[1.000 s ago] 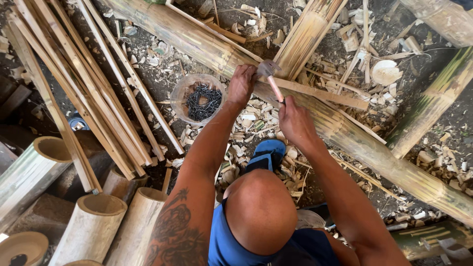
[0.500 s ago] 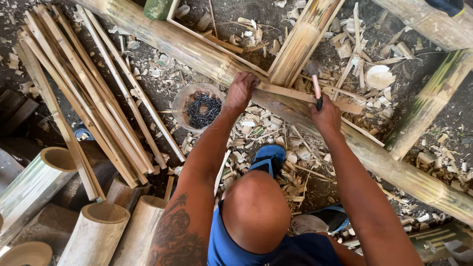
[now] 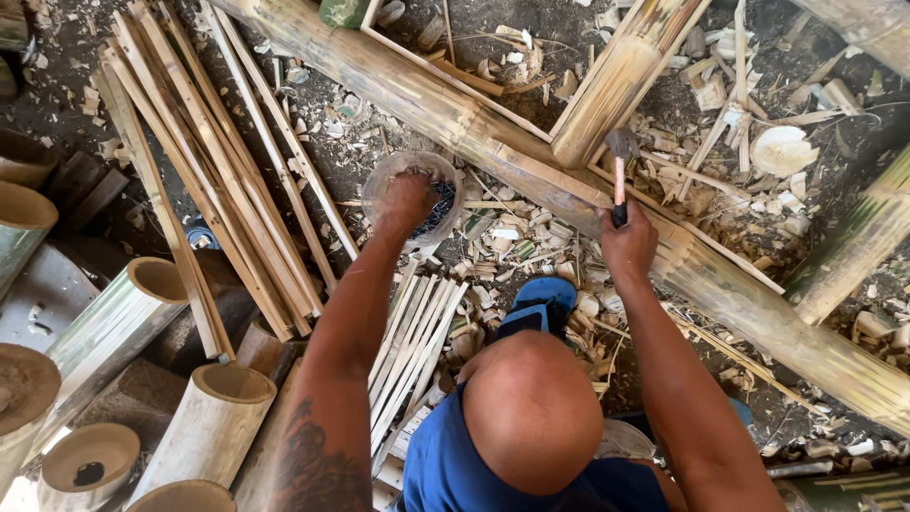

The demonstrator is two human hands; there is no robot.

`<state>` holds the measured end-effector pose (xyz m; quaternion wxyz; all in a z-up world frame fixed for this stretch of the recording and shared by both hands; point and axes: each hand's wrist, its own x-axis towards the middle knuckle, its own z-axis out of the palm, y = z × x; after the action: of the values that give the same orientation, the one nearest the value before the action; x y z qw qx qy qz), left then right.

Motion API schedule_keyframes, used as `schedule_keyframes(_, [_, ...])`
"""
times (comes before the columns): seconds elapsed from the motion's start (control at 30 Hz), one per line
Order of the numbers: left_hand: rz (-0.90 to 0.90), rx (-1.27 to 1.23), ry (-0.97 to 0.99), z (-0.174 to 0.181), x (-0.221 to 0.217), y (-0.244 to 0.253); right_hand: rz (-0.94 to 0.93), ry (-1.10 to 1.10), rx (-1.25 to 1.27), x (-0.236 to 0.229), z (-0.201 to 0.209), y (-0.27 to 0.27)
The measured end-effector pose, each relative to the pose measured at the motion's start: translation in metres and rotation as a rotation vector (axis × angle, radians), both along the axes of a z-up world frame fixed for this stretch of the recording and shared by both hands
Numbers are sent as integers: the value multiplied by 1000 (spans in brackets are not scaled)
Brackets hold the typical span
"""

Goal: The person assembles a bamboo frame by cutting bamboo strips with a hand saw, positioning them between larger bamboo poles, and securing them with nails using a hammer. The person repeatedly measures, cuts, and hammers nails into the frame structure.

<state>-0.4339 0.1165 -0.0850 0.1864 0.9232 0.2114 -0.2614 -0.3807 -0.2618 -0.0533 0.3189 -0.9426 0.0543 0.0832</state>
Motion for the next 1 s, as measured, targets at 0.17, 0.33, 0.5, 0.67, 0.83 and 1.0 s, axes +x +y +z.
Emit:
schedule_keyframes(0.17, [19, 84, -6, -39, 6, -16, 47, -197, 159, -10, 6, -5])
schedule_keyframes(0.33, [91, 51, 31, -23, -5, 5, 19, -105, 118, -21, 28, -34])
schedule_keyframes(0.5, [-79, -53, -653, 20, -14, 5, -9, -128, 310, -53, 35, -79])
schedule_keyframes(0.67, [62, -434, -605, 41, 18, -83, -124, -82, 231, -86, 30, -114])
schedule_keyframes(0.83, [-256, -958, -789, 38, 65, -234, -173, -35, 268, -97, 38, -142])
schedule_keyframes(1.0, [-336, -946, -632, 16, 97, -320, -208, -57, 243, -109, 47, -160])
